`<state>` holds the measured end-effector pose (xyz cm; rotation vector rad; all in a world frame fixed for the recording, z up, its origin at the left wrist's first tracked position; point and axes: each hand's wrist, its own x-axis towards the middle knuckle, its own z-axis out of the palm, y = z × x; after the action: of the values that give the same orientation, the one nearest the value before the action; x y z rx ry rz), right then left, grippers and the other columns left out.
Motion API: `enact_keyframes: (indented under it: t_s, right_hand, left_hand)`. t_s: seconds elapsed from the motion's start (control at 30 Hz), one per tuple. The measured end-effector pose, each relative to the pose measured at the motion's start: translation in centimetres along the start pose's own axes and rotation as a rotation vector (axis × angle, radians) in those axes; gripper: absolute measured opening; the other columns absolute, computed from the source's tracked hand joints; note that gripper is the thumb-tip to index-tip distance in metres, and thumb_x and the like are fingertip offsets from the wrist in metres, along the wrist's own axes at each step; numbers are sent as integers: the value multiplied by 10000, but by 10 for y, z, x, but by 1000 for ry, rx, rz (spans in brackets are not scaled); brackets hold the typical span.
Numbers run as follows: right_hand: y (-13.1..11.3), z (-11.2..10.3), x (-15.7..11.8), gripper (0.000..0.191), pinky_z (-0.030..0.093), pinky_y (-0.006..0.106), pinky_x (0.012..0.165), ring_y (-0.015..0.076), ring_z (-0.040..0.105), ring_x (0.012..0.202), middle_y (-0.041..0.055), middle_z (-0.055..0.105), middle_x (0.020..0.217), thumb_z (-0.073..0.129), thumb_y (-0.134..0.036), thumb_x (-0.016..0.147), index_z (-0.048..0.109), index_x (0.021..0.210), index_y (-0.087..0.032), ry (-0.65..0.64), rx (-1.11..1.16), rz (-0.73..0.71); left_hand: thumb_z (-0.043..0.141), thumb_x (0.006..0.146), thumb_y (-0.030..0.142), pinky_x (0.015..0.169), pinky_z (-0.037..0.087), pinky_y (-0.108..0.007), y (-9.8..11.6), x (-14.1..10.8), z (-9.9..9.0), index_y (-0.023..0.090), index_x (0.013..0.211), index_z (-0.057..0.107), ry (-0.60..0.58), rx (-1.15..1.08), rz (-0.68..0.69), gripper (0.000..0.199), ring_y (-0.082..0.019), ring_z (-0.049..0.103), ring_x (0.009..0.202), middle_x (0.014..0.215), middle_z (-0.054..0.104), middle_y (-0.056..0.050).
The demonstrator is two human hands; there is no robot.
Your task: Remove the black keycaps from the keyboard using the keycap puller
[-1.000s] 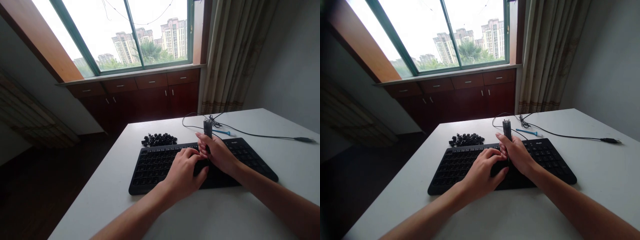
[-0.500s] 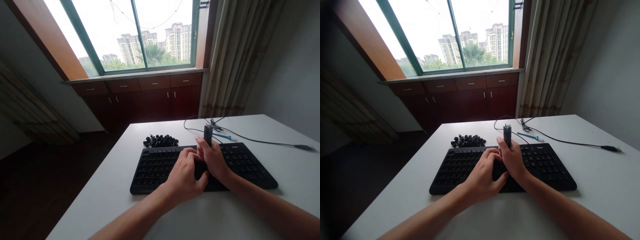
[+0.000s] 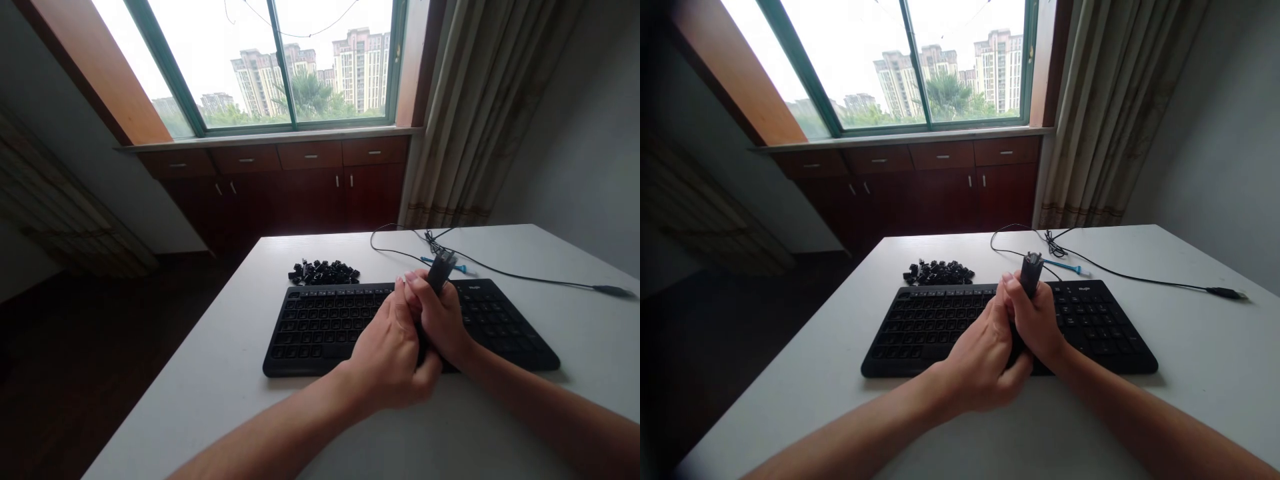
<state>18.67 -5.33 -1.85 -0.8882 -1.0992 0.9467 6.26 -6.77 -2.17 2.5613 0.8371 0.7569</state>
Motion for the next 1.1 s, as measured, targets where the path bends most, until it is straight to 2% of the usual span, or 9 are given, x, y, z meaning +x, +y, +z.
enact_keyframes:
  t_s: [0.1,0.23,0.37,0.53,0.67,0.73,0.87,1.0,1.1]
  right_hand:
    - [-1,0,-1,457,311,274,494,105,319,507,-56,375,532,635,-375,961,444,582,-207,17,-16,-17]
    - [-3,1,0,455,337,283,521,111,338,516,-51,390,533,637,-370,959,445,579,-209,34,-28,-40]
    - [-6,2,-1,460,329,287,526,113,326,518,-48,379,533,623,-350,968,434,572,-211,49,-48,-49]
    - [-9,3,-3,475,309,288,506,110,314,506,-44,373,533,620,-370,969,429,563,-213,31,-68,-90]
    - [-8,5,-1,465,317,273,489,101,324,491,-45,379,525,637,-373,956,444,565,-209,18,2,-63]
    - [-10,5,2,467,280,260,446,90,296,460,-53,358,506,638,-369,946,429,560,-211,27,106,-14]
    - [-16,-1,13,457,173,237,375,68,207,413,-80,291,485,682,-317,877,377,552,-218,90,318,100]
    - [-23,-10,23,449,158,223,353,58,179,399,-92,271,474,701,-265,828,352,548,-219,172,382,115]
    - [-23,-12,25,458,162,220,345,57,178,391,-93,266,463,698,-261,824,340,542,-221,204,377,111]
  left_hand:
    - [514,863,272,1272,230,-584,-1,0,5,-41,1561,-140,-1,54,36,1007,-440,82,1557,1668,66,-302]
    - [469,899,238,1258,245,-608,0,1,9,-96,1552,-63,21,86,43,906,-458,117,1547,1644,107,-347]
    - [456,909,200,1240,279,-628,0,0,10,-85,1553,-51,67,59,58,868,-455,130,1546,1632,152,-353]
    - [421,919,168,1212,268,-687,-2,-1,11,-30,1558,-59,51,69,94,823,-467,106,1546,1610,208,-356]
    - [449,925,177,1230,321,-592,-2,-1,8,-6,1564,-32,75,-3,23,821,-403,205,1545,1618,228,-323]
    - [450,948,192,1223,354,-557,-3,-2,6,9,1569,48,77,-17,-36,761,-373,288,1520,1602,288,-303]
    - [502,988,307,1179,425,-531,-6,-2,-1,32,1494,344,73,4,-117,598,-359,452,1401,1488,471,-251]
    - [549,995,324,1117,490,-466,-13,-3,-6,143,1266,625,87,-10,-119,334,-303,536,1300,1384,568,-151]
    - [570,997,290,1051,527,-440,-16,-4,-7,199,1124,704,90,-35,-94,206,-271,594,1200,1281,631,-101]
